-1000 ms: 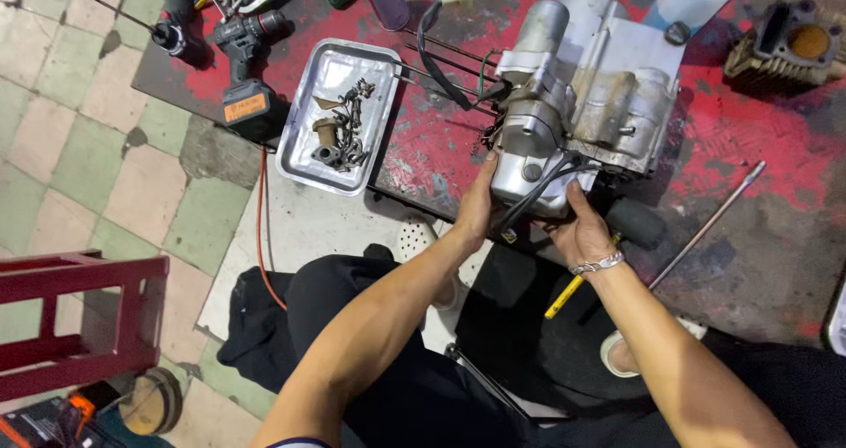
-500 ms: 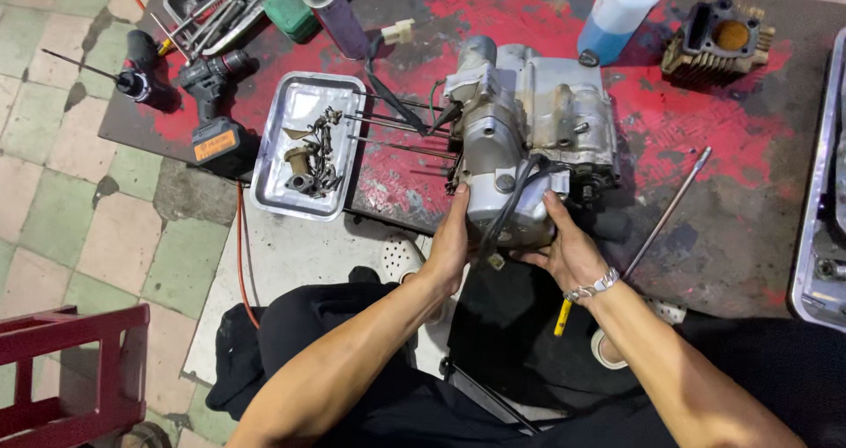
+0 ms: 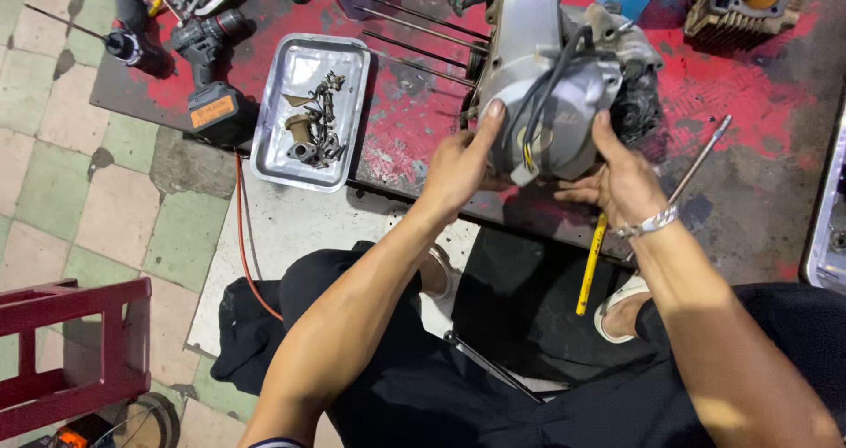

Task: The person uses a rubber mallet to tap and separate a starter motor housing from a small engine block. After removing the housing, the person inspects the internal copper windings and components of the starter motor.

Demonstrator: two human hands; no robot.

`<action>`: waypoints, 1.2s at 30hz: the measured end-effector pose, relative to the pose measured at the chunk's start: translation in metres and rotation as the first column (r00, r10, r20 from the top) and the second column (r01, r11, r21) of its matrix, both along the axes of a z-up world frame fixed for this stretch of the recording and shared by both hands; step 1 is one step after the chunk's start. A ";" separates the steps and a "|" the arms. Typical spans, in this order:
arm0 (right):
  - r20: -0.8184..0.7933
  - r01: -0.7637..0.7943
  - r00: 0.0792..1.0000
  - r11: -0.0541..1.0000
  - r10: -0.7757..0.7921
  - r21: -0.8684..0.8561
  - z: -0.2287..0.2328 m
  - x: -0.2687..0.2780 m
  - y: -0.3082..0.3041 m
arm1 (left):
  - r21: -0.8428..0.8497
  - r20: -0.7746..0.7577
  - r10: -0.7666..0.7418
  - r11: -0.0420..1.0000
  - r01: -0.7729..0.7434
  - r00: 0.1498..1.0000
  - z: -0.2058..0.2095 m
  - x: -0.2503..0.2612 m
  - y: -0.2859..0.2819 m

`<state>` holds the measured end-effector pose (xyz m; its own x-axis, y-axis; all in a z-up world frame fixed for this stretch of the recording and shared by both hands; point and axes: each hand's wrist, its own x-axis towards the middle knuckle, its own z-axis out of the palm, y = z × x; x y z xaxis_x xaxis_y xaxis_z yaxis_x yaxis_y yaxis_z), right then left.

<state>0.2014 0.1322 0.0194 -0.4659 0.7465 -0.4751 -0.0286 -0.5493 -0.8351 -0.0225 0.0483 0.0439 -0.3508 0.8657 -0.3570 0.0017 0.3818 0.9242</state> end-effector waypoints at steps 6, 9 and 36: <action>0.232 0.011 0.972 0.994 -0.035 0.108 0.043 -0.007 0.030 | 0.070 -0.140 -0.146 0.985 0.156 0.979 0.027 -0.023 0.037; 0.300 -0.122 0.949 0.990 0.096 0.069 0.057 -0.003 0.050 | 0.019 -0.264 -0.204 0.976 0.216 0.943 0.036 -0.033 0.050; 0.511 -0.128 0.850 0.891 -0.128 0.436 0.049 -0.002 0.100 | 0.172 -0.367 0.013 0.984 0.054 0.930 0.034 -0.036 0.087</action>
